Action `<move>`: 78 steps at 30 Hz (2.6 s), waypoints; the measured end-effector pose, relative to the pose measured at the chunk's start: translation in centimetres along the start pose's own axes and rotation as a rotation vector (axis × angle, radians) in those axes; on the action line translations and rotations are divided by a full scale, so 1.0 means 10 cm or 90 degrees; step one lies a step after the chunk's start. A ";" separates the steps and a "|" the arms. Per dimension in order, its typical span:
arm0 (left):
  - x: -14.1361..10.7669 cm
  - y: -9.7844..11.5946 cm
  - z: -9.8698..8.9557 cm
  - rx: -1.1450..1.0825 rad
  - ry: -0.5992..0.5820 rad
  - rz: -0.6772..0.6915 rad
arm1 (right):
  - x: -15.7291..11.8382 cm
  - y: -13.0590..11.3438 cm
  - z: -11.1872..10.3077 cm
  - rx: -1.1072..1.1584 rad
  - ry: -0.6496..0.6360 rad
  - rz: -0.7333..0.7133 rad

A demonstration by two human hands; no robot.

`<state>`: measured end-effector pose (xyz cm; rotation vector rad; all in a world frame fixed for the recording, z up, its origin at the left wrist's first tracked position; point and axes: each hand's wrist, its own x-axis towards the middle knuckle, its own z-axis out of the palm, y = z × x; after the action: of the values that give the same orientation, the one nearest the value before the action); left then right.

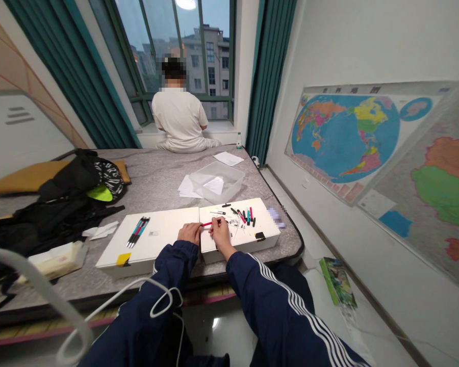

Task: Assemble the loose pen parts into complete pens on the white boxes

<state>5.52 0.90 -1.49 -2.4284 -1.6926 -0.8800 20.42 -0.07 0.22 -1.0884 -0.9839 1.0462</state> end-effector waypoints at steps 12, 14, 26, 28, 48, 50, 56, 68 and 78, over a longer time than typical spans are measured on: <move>-0.01 -0.07 0.02 0.004 0.002 -0.028 | 0.00 0.01 -0.02 -0.026 -0.012 0.004; -0.01 -0.08 0.03 -0.009 0.002 -0.022 | 0.00 0.00 -0.01 -0.019 -0.014 0.002; 0.01 -0.16 0.13 -0.051 0.031 -0.022 | 0.04 0.10 0.01 0.048 -0.056 0.023; 0.01 -0.17 0.14 -0.059 0.037 -0.022 | 0.04 0.10 0.01 0.054 -0.058 0.024; 0.00 -0.19 0.15 -0.069 0.054 -0.070 | 0.03 0.07 0.00 0.064 -0.033 0.011; 0.00 -0.18 0.13 -0.060 0.038 -0.070 | 0.04 0.08 0.00 0.058 -0.028 0.010; -0.01 -0.11 0.03 -0.026 -0.041 -0.069 | 0.06 0.16 -0.02 0.043 -0.021 -0.001; 0.01 -0.06 0.00 -0.035 -0.026 -0.085 | 0.07 0.15 0.00 0.023 -0.028 0.018; 0.01 0.02 -0.07 -0.041 0.018 -0.145 | 0.04 -0.45 -0.21 -0.086 -0.122 0.107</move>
<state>5.42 0.65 -0.80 -2.2804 -1.9883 -1.0028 23.27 -0.72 4.24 -1.2141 -1.1435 1.2535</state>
